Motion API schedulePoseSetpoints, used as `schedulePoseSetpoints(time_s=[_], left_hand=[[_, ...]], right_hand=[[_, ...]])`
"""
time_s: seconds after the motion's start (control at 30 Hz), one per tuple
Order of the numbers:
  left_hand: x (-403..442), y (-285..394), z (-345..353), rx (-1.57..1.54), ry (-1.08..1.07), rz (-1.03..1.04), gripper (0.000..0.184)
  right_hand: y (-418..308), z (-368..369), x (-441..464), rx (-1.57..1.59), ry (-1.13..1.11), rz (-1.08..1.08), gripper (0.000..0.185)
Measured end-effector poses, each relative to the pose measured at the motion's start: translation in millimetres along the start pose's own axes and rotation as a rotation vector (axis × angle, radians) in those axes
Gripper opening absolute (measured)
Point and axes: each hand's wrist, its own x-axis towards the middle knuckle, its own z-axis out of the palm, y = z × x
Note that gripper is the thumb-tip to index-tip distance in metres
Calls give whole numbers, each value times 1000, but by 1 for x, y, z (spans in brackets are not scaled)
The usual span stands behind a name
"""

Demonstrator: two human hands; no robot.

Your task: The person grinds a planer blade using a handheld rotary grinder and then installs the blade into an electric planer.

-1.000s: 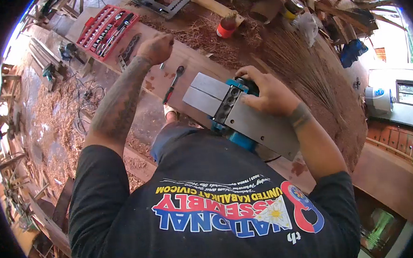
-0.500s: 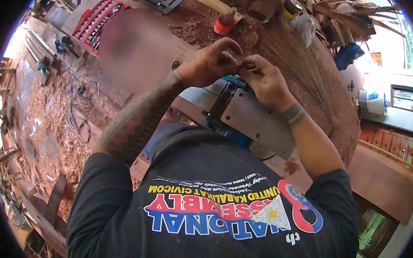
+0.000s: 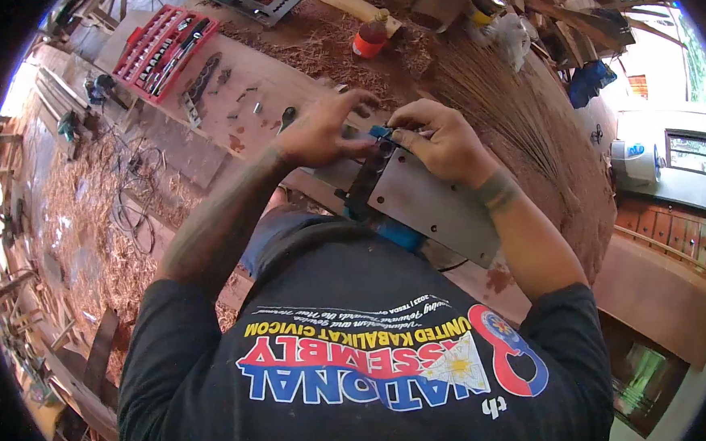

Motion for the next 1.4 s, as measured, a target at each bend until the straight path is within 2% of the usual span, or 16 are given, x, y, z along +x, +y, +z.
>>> schedulePoseSetpoints(time_s=[0.03,0.17,0.37,1.07,1.4], left_hand=[[-4,-1,3,72,-19,-18,87],[-18,3,16,264,-64,-89,94],[-15,11,12,200,-102,-132,89],[-22,10,17,245,-13,-39,83],[-23,11,18,247,9,-22,84]], right_hand=[[5,-1,1,-24,-14,-35,21],[3,1,1,-119,-21,-90,22],[13,3,2,-220,-30,-193,20],[6,18,-3,-536,-12,-217,22],[5,14,-2,-464,-29,-273,22]])
